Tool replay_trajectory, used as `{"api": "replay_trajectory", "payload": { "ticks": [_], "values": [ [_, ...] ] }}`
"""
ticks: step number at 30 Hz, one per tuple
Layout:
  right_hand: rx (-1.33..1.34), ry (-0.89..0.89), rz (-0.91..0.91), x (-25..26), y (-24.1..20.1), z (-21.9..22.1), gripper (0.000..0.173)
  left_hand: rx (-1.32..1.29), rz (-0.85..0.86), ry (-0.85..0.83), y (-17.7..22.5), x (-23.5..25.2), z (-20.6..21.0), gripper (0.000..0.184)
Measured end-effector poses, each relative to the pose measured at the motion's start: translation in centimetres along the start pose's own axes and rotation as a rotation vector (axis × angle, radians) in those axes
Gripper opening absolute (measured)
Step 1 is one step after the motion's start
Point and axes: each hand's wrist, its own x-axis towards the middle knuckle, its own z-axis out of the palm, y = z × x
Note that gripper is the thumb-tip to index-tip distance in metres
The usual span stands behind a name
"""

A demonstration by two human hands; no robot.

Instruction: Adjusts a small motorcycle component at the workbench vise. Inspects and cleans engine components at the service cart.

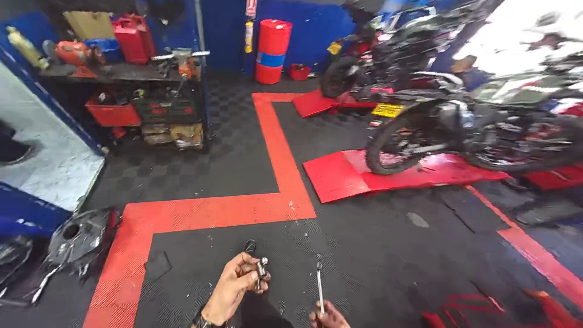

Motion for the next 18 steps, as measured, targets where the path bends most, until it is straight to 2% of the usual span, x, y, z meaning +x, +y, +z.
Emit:
{"api": "replay_trajectory", "payload": {
  "ticks": [3,6,9,13,18],
  "values": [
    [-0.057,-0.182,-0.201,10.7,-8.3,6.6,0.024,-0.014,0.072,0.023,5.2,7.6,-2.1,0.029],
    [-0.100,-0.355,-0.379,20.4,-16.0,14.4,0.018,-0.094,0.098,0.065,10.4,14.7,-4.2,0.025],
    [-0.091,-0.525,-0.481,27.4,-23.2,22.8,0.013,-0.110,0.101,0.103,14.8,20.5,-5.7,0.025],
    [-0.151,-0.592,-0.438,33.9,-30.0,32.6,0.013,0.059,0.176,0.226,19.6,26.4,-7.7,0.027],
    [-0.303,-0.616,-0.318,41.8,-34.4,40.4,0.017,0.471,0.365,0.394,24.2,33.8,-12.1,0.027]
  ]
}}
